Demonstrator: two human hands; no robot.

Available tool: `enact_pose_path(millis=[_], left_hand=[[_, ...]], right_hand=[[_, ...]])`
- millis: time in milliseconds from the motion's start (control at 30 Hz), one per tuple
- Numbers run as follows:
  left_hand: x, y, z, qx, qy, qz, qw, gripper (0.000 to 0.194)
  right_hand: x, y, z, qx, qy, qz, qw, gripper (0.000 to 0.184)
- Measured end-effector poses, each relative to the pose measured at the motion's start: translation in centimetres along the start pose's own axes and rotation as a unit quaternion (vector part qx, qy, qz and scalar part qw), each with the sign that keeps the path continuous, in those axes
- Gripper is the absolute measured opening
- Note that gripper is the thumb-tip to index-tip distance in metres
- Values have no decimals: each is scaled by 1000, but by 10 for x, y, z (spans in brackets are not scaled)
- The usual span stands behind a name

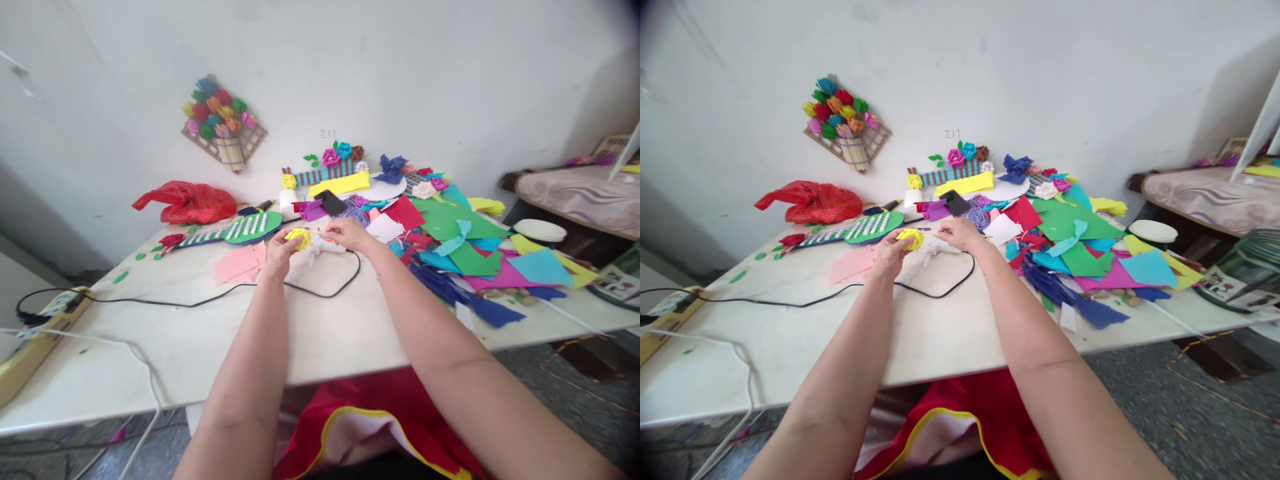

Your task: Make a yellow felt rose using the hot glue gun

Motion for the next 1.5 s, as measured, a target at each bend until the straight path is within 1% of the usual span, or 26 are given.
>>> enact_pose_path(millis=[133, 200, 300, 367, 433, 500, 567, 667, 767, 900, 967, 1033, 1133, 1200, 1267, 1333, 1433, 1500], left_hand=[[0, 1, -1, -4, 1, 16, 1000, 43], [1, 2, -2, -13, -2, 23, 1000, 43], [3, 3, -5, -28, -6, 25, 999, 42], [5, 4, -7, -32, -6, 25, 999, 42], [6, 4, -9, -34, -7, 26, 999, 43], [6, 4, -10, -33, -8, 25, 999, 44], [7, 5, -10, -31, -10, 25, 999, 44], [6, 5, -10, -30, -10, 30, 999, 44], [7, 5, -10, -35, -7, 32, 999, 43], [9, 7, -12, -64, -4, 39, 997, 41], [9, 8, -13, -82, -4, 40, 996, 40], [10, 9, -13, -96, -4, 37, 995, 40], [9, 10, -13, -111, -4, 36, 993, 39], [9, 10, -14, -117, -3, 40, 992, 39], [10, 10, -15, -118, -2, 45, 992, 39], [10, 10, -16, -116, -4, 50, 992, 40], [11, 11, -18, -103, -8, 54, 993, 41], [11, 11, -19, -91, -9, 56, 994, 41]], right_hand=[[0, 5, 15, 41, -28, -10, 999, 20], [0, 9, 20, 28, -47, 1, 998, 20], [-2, 17, 26, -52, -107, 54, 991, 24], [-4, 22, 30, -122, -173, 90, 973, 27], [-7, 24, 34, -175, -242, 102, 949, 29], [-9, 23, 39, -203, -293, 86, 930, 31], [-11, 20, 43, -218, -322, 58, 920, 33], [-13, 16, 48, -224, -348, 28, 910, 34], [-15, 15, 50, -218, -366, 13, 904, 32], [-15, 14, 52, -214, -371, 16, 903, 32], [-14, 14, 51, -214, -363, 26, 907, 34], [-12, 13, 47, -217, -329, 43, 918, 35], [-9, 9, 35, -214, -250, 58, 943, 39], [-6, 4, 26, -193, -224, 35, 955, 41], [-4, -3, 18, -179, -214, -12, 960, 47], [-3, -13, 12, -186, -207, -57, 959, 51], [-3, -29, 7, -212, -182, -103, 955, 55], [-3, -38, 5, -230, -175, -102, 952, 56]])
Point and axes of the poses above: each hand's wrist, its own x-axis towards the middle knuckle, its own y-axis out of the back of the hand, z = x × y, the point moved 2 cm from there along x, towards the middle knuckle, and after that the axes turned 13 degrees about x, right-handed, at the moved point
